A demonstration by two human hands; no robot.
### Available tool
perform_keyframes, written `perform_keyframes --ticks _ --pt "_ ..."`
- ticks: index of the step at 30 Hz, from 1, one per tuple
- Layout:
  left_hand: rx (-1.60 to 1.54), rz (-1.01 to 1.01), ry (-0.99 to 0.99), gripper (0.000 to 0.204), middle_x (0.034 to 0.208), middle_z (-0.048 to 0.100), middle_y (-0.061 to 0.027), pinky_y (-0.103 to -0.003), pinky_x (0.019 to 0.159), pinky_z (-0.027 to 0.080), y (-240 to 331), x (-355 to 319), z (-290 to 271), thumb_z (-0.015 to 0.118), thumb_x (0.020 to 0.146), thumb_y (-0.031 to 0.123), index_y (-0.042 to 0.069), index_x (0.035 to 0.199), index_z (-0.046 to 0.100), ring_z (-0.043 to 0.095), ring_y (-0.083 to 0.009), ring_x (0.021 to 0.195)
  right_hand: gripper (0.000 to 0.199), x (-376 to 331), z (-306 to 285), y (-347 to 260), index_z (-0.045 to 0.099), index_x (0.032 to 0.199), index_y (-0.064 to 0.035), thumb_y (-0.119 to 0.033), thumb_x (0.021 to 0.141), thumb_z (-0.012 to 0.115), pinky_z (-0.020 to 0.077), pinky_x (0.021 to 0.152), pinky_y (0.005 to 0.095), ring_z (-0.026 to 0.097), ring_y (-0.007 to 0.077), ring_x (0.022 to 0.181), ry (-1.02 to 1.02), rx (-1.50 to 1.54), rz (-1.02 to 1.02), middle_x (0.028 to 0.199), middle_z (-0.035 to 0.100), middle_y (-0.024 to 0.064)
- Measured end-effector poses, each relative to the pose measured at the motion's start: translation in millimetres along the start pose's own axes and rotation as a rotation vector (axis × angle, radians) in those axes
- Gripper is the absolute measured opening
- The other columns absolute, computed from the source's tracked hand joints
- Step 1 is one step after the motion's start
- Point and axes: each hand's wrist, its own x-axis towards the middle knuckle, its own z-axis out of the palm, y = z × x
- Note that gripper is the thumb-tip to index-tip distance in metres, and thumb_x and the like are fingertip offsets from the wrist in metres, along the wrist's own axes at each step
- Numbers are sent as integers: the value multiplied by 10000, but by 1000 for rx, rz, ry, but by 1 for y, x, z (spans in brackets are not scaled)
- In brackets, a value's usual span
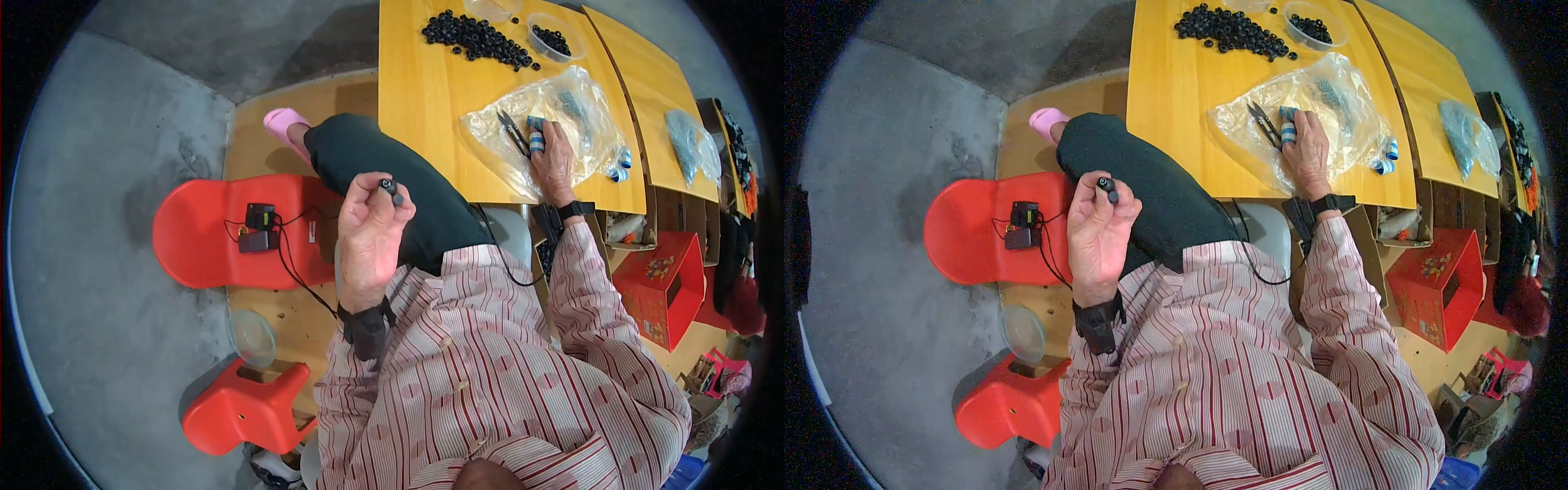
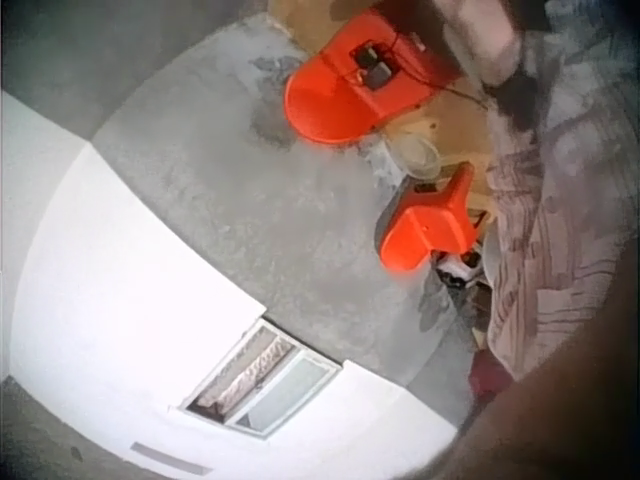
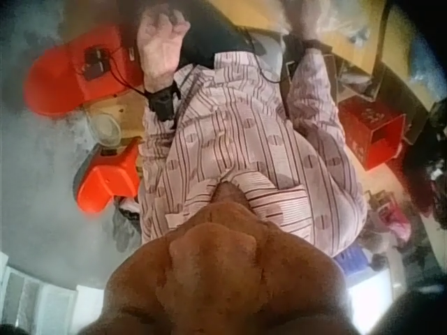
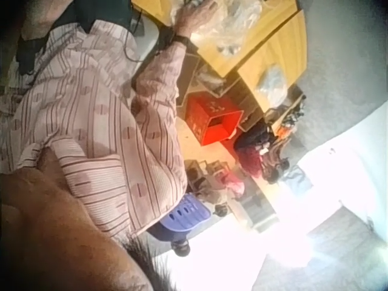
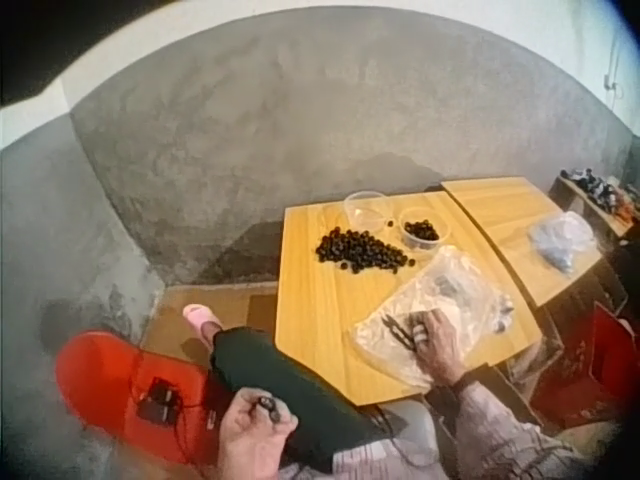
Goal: The person assembles small black electronic components with blue and white connectors by hand, using small snips to aid in the assembly.
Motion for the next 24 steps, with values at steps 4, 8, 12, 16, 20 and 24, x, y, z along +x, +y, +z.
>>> perform_keyframes --ticks 4,8,12,16,20,24 --pt "-55 -79 -2 217 836 521 -42 -285 713 364 -14 8 -7 586 897 116 42 1090 518 450 -135 772 251 0 2 6 517 975 -19 -16 726 545 451 753 432 534 392 875 28 27 0 938 546 184" --pt "-166 -171 -44 188 917 552 -76 -275 747 409 -34 23 -14 579 894 68 22 1069 528 495 -144 796 314 -1 4 14 522 1027 -2 -19 715 556 446 774 435 534 380 891 236 -31 -38 960 560 171" --pt "-109 -218 -68 207 917 553 -51 -290 779 420 -47 36 -11 589 886 66 21 1077 523 515 -137 822 183 7 -19 -16 554 971 5 9 793 594 452 694 381 558 325 791 310 -9 -157 854 567 151" --pt "-64 -242 -68 219 911 559 -31 -304 820 429 -57 41 -6 606 874 57 22 1074 523 541 -128 842 293 5 -52 -77 600 1082 -28 -21 791 632 470 724 310 585 203 811 17 548 -134 886 614 83" --pt "-72 -239 -100 206 927 573 -38 -303 825 446 -67 38 -8 600 879 49 22 1069 524 553 -122 848 381 -6 -65 -123 577 1159 -35 -70 791 671 463 770 299 571 179 841 -197 761 -167 908 624 50" --pt "-7 -215 -21 187 951 585 -51 -295 824 473 -63 32 4 578 889 30 12 1067 523 569 -121 866 409 -16 -63 -130 574 1153 -36 -89 769 707 461 774 296 572 167 843 -264 751 -155 915 629 43"
